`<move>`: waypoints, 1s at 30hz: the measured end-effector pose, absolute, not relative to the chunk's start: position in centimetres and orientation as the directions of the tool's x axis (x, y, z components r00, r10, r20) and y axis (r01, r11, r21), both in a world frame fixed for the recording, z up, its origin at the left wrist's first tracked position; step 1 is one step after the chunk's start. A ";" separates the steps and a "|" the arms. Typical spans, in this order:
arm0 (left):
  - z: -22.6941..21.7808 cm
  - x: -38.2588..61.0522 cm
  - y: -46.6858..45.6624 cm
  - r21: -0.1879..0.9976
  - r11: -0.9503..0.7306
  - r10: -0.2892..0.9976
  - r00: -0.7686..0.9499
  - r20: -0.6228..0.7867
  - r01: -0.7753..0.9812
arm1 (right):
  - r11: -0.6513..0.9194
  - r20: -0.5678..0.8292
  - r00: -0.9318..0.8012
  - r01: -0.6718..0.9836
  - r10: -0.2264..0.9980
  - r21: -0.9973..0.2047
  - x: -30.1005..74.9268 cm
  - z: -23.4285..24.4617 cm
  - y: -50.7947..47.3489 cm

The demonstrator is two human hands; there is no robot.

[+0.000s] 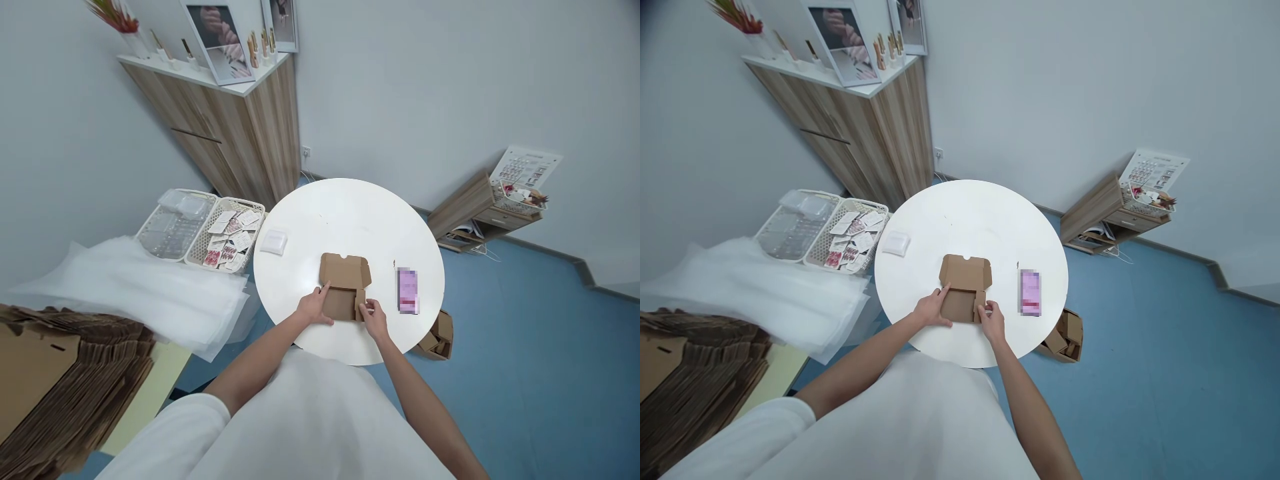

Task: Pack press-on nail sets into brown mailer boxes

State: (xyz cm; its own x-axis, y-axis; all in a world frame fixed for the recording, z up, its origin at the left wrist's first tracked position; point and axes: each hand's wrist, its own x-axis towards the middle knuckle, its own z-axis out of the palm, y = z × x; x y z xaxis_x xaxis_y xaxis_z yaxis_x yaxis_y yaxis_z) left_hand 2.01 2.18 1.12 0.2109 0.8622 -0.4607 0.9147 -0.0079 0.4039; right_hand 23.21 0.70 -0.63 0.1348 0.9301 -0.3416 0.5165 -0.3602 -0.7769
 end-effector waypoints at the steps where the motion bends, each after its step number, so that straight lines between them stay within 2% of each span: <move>1: 1.1 2.0 2.2 0.410 -0.007 0.864 0.212 -0.456 0.912 | -0.389 -0.363 0.159 0.543 0.918 -0.744 23.3 -0.6 1.0; 5: 1.0 2.0 2.0 0.448 0.014 0.874 0.207 -0.440 0.894 | -0.414 -0.409 0.181 0.680 0.895 -0.605 23.4 -0.7 2.3; 8: 0.5 1.6 1.0 0.517 0.049 0.897 0.191 -0.400 0.854 | -0.403 -0.418 0.181 0.739 0.890 -0.540 23.3 -0.7 2.6; 14: -1.6 1.1 -1.4 0.686 0.145 0.958 0.073 -0.279 0.713 | -0.411 -0.424 0.205 0.774 0.882 -0.482 23.3 -1.2 2.2; 18: -2.1 1.6 -1.5 0.731 0.133 0.958 0.102 -0.268 0.669 | -0.401 -0.394 0.219 0.785 0.893 -0.472 23.5 -1.8 1.9; 21: -2.1 2.2 -0.8 0.758 0.134 0.957 0.115 -0.266 0.638 | -0.398 -0.369 0.228 0.771 0.901 -0.497 24.1 -1.9 2.0; 24: -2.1 2.8 -0.1 0.778 0.156 0.957 0.101 -0.270 0.608 | -0.398 -0.377 0.195 0.700 0.905 -0.593 24.9 -1.6 2.3; 27: -2.2 3.3 0.0 0.774 0.196 0.963 0.031 -0.267 0.602 | -0.407 -0.397 0.161 0.609 0.904 -0.681 25.8 -1.4 2.0; 30: -2.3 3.6 -0.4 0.760 0.253 0.961 -0.064 -0.270 0.598 | -0.430 -0.412 0.163 0.550 0.896 -0.716 26.4 -1.5 1.2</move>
State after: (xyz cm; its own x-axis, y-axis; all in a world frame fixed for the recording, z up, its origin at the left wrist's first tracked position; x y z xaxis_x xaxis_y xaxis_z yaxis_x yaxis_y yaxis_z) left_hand 3.64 -0.45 -2.29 -0.0637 0.9608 -0.2699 0.5984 0.2532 0.7602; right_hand 26.43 1.16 -1.55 0.1634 0.8962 -0.4124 0.5504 -0.4298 -0.7158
